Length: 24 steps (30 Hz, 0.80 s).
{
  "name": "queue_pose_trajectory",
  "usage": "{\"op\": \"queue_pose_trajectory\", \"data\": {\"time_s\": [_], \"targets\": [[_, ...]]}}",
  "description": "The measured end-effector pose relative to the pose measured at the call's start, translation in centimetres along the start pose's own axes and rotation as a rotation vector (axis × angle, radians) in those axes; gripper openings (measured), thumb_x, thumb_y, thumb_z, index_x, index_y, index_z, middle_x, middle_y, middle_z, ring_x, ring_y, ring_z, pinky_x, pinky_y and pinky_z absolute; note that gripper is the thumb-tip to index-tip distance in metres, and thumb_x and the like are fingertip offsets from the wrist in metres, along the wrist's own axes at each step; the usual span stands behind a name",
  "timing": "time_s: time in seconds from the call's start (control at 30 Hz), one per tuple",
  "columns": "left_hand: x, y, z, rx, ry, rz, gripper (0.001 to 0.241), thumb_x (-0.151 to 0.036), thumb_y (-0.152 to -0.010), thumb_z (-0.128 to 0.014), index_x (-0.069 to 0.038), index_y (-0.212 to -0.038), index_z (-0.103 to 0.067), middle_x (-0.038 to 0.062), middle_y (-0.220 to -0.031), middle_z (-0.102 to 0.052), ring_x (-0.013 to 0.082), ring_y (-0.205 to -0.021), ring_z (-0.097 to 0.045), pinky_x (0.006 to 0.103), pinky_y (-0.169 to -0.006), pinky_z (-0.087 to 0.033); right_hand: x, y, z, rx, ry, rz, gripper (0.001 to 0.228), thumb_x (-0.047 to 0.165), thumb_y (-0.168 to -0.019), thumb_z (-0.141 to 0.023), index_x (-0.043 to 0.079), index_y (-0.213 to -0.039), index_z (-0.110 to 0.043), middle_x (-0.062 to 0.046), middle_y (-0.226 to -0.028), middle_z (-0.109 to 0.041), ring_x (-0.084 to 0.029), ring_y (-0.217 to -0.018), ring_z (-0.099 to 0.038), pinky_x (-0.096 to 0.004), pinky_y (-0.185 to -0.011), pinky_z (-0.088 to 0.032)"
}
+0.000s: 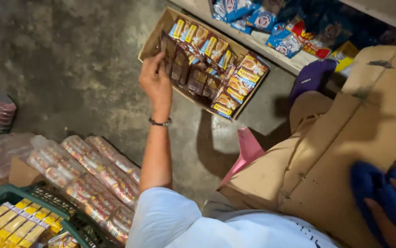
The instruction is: Cleaning and organizing strips of cereal drink sachets on a store shelf using a cloth.
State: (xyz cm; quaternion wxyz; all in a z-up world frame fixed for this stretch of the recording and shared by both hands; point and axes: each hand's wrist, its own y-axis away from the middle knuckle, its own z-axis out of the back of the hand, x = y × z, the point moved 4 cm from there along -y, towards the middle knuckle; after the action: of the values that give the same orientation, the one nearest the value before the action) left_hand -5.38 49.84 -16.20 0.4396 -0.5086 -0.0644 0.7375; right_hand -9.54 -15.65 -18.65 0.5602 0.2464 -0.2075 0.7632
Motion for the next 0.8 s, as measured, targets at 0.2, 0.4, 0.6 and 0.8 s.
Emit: {"op": "queue_pose_trajectory", "data": {"time_s": [0.2,0.4,0.6,0.8], "targets": [[-11.9,-6.3,6.6,-0.005,0.081,-0.237,0.029,0.013,-0.087,-0.065,-0.004,-0.109,-0.073,0.005,-0.093,-0.067,0.0144,-0.076,-0.056,0.0262,-0.068,-0.046,5.5,-1.7,2.1,-0.013,0.054,0.094,0.062,-0.006,-0.083,-0.083,-0.023,-0.139,-0.064,-0.039,-0.131,-0.065,-0.047,-0.108,-0.065,-0.050,-0.100,-0.053],[-22.1,-9.3,11.9,0.006,0.301,-0.452,0.016,0.014,-0.092,-0.062,0.004,-0.103,-0.067,0.007,-0.088,-0.061,0.0179,-0.073,-0.048,0.0311,-0.067,-0.040,9.0,-1.2,3.3,-0.088,0.097,0.116,0.057,-0.001,-0.087,-0.086,-0.018,-0.139,-0.069,-0.039,-0.133,-0.061,-0.048,-0.103,-0.062,-0.049,-0.089,-0.053],[-28.5,-7.7,12.4,0.156,0.289,-0.635,0.033,0.013,-0.081,-0.065,-0.004,-0.108,-0.068,0.008,-0.088,-0.072,0.0226,-0.069,-0.053,0.0351,-0.068,-0.045,5.6,-2.2,4.5,0.007,-0.042,0.017,0.042,-0.001,-0.091,-0.077,-0.013,-0.131,-0.069,-0.031,-0.133,-0.061,-0.041,-0.103,-0.063,-0.046,-0.095,-0.051],[-34.8,-2.9,11.2,0.482,0.445,-0.748,0.035,0.005,-0.079,-0.075,-0.010,-0.108,-0.063,0.003,-0.093,-0.064,0.0231,-0.079,-0.063,0.0357,-0.074,-0.050,7.6,-6.5,6.1,0.349,-0.211,-0.032,0.051,0.005,-0.062,-0.081,-0.002,-0.112,-0.073,-0.017,-0.096,-0.075,-0.028,-0.079,-0.074,-0.037,-0.083,-0.058]]}}
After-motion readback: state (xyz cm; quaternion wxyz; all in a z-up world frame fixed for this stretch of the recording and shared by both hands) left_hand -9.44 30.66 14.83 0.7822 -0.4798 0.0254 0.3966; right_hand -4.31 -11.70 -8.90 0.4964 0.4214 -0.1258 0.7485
